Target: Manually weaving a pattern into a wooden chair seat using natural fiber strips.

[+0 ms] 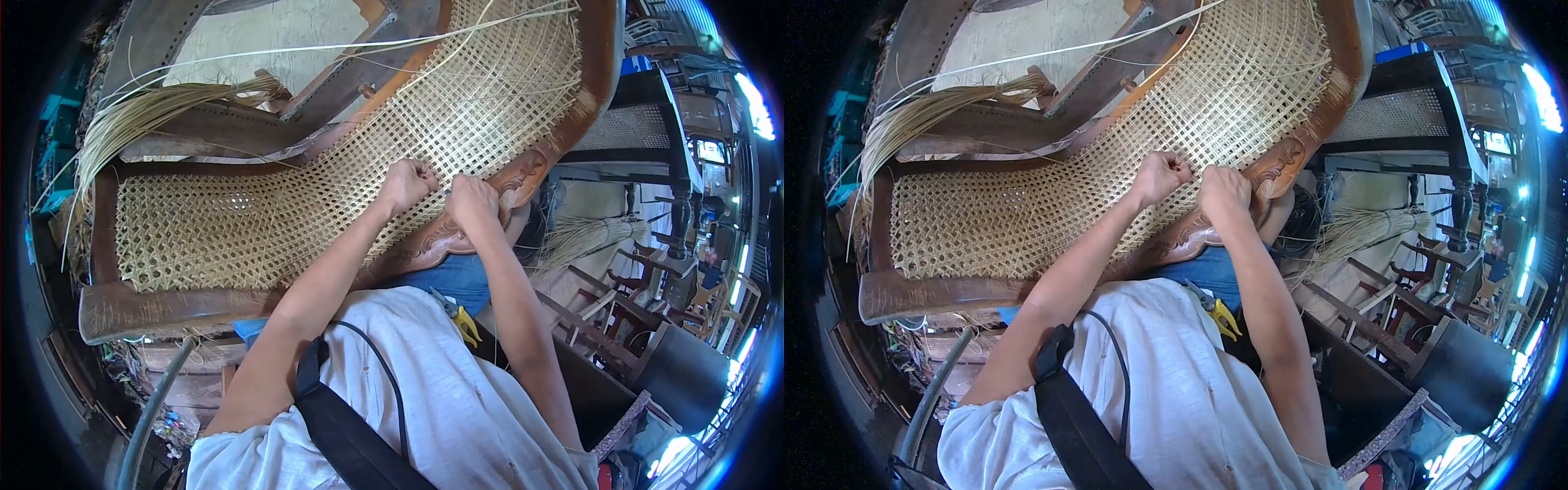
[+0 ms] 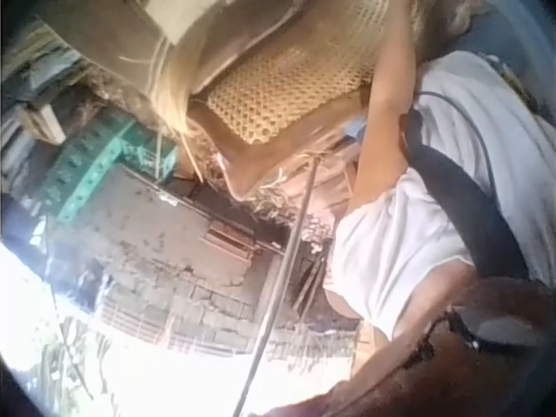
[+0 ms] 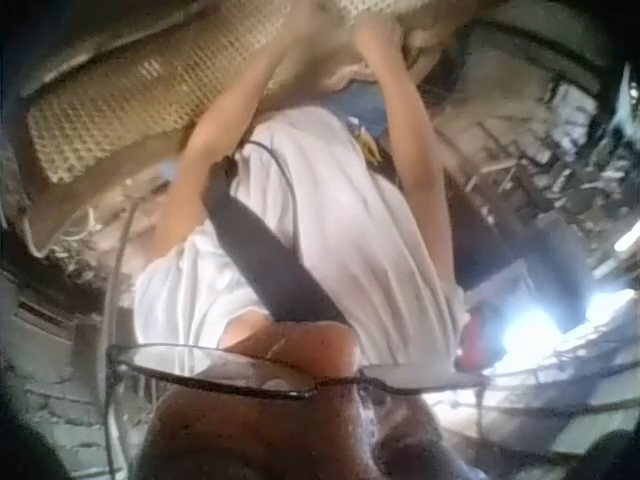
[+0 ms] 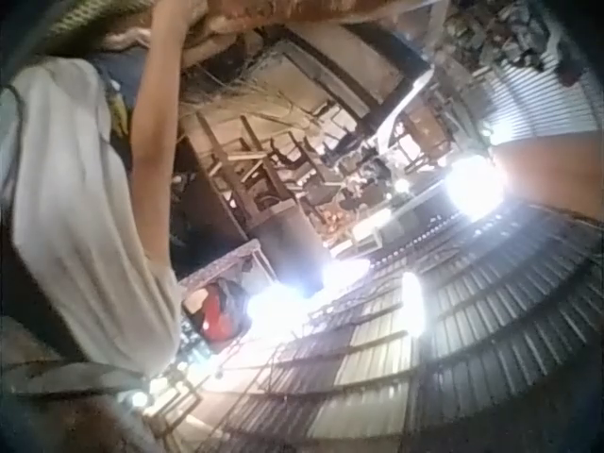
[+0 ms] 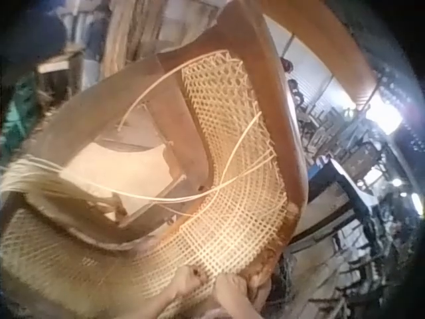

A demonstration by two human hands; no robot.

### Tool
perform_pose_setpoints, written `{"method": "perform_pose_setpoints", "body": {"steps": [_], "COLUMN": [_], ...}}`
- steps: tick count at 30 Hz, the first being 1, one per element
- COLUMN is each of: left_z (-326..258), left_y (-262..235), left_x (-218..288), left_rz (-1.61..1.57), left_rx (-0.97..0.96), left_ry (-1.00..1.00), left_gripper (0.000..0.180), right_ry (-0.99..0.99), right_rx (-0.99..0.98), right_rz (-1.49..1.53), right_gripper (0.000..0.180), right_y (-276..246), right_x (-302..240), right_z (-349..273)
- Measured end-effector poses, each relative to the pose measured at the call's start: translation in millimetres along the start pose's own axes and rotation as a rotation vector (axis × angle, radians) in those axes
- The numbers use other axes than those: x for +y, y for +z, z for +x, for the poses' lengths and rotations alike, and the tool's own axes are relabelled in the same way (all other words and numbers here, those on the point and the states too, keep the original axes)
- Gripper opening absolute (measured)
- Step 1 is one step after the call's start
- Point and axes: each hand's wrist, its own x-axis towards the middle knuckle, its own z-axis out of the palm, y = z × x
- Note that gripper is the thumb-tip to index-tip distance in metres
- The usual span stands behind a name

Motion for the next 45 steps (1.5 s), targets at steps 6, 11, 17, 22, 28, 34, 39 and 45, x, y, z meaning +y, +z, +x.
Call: {"method": "perform_pose_setpoints", "body": {"steps": [6,11,17,22,28,34,39,45], "left_z": [7,14,11,-19,-15,-14,-7,4], "left_y": [11,16,12,15,35,35,21,18], "left_x": [0,-18,-56,-22,0,4,3,-14], "left_rz": [0.124,0.193,-0.217,0.402,0.399,-0.188,-0.353,-0.137], "left_rx": [-0.056,-0.04,-0.006,0.062,0.092,-0.227,-0.172,-0.099], "left_ry": [0.142,0.403,0.315,0.371,0.498,0.387,0.23,0.234], "left_gripper": [0.019,0.016,0.006,0.012,0.021,0.018,0.016,0.014], "right_ry": [0.039,0.019,-0.043,-0.185,0.164,0.127,0.016,-0.044], "right_rx": [0.021,0.054,0.121,0.063,0.115,0.105,0.179,0.053], "right_rz": [-0.001,-0.094,0.078,-0.057,0.012,0.128,0.114,-0.133], "right_gripper": [0.02,0.019,0.021,0.031,0.045,0.046,0.037,0.017], "right_y": [-2,16,13,-38,-46,-37,-14,-7], "right_x": [12,22,11,38,90,73,59,38], "right_z": [-3,9,8,-43,-49,-50,-35,-18]}}
